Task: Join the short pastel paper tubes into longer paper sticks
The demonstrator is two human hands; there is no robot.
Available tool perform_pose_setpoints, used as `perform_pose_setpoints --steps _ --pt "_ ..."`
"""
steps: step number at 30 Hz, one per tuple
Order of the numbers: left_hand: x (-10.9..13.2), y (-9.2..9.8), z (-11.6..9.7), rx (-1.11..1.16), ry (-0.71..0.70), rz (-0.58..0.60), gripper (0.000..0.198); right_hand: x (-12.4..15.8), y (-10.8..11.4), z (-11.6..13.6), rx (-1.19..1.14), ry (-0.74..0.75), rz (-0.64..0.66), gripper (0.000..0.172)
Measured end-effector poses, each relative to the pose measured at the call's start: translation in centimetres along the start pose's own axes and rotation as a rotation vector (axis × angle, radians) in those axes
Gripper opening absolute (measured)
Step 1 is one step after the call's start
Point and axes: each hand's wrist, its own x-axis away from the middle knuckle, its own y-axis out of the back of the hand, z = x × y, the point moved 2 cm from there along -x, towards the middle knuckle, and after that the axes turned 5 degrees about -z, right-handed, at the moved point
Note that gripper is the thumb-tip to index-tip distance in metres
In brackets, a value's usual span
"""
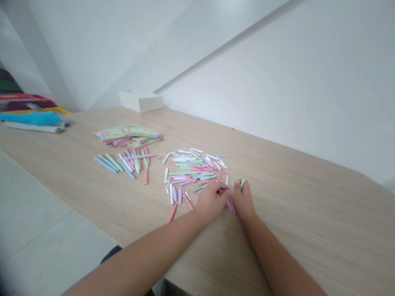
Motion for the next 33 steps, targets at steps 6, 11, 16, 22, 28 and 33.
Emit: perform_pose_setpoints --steps 6,11,16,22,28,33 --pt "-3.6 1.5 2.0 0.219 0.24 0.186 0.023 2.6 1.5 0.3 -0.088 -0.124 0.026 0.041" --pt "-4.0 2.0 3.0 0.408 0.341 0.252 0.017 3.1 1.5 0.3 -0.137 -0.164 0.083 0.036" --pt "-3.7 1.8 3.4 0.543 0.457 0.249 0.015 2.9 1.4 0.1 -0.078 -0.076 0.15 0.034" --pt "-3.4 2.0 3.1 0.393 0.385 0.317 0.025 2.9 1.5 -0.4 -0.056 -0.07 0.127 0.035" --pt "-3.7 1.9 3.7 0.447 0.391 0.343 0.032 2.9 1.5 0.0 -0.09 -0.061 0.118 0.033" --pt "-3.7 1.8 3.9 0.475 0.394 0.358 0.037 3.1 1.4 -0.1 -0.211 -0.057 0.136 0.028"
